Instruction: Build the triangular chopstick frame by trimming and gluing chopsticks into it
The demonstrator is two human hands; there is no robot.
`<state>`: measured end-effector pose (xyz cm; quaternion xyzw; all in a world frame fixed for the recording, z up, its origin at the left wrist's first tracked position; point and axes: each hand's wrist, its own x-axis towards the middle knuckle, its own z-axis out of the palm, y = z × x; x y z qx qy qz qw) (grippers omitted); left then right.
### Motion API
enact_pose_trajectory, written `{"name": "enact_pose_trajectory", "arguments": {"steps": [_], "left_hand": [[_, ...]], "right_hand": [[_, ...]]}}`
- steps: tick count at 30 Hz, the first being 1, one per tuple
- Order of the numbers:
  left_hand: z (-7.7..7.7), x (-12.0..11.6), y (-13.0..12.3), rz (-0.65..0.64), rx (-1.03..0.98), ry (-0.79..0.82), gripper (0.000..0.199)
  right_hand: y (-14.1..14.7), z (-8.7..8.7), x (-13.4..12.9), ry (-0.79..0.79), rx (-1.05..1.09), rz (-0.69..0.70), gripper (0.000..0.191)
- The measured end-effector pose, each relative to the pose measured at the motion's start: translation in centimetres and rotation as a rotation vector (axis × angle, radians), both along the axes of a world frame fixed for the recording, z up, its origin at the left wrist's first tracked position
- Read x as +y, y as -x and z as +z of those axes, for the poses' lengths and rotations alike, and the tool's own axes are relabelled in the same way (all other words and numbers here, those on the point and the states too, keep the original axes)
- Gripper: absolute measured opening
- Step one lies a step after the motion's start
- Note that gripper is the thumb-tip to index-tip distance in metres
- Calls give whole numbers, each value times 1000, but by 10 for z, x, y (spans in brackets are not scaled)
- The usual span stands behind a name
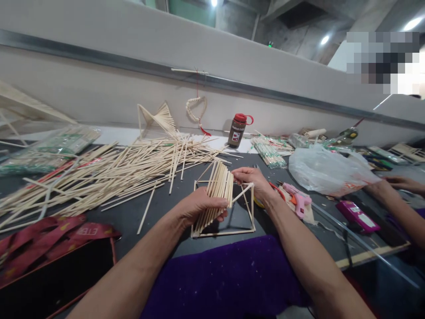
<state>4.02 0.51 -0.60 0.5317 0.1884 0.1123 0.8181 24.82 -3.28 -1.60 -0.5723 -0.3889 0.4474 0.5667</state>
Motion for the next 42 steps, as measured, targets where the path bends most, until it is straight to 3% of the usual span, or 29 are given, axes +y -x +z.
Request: {"name": "enact_pose_trajectory", "arguments": {"steps": [5,26,42], "left_hand": [[-1,-1,-2,42,12,53,39],[1,-4,-5,52,21,88,32],[-1,-3,-4,72,19,54,38]], "right_hand": [[2,2,-2,-5,-8,6,26],[3,0,-3,-15,-17,3,22],[6,2,-1,-45,-34,4,19]]}}
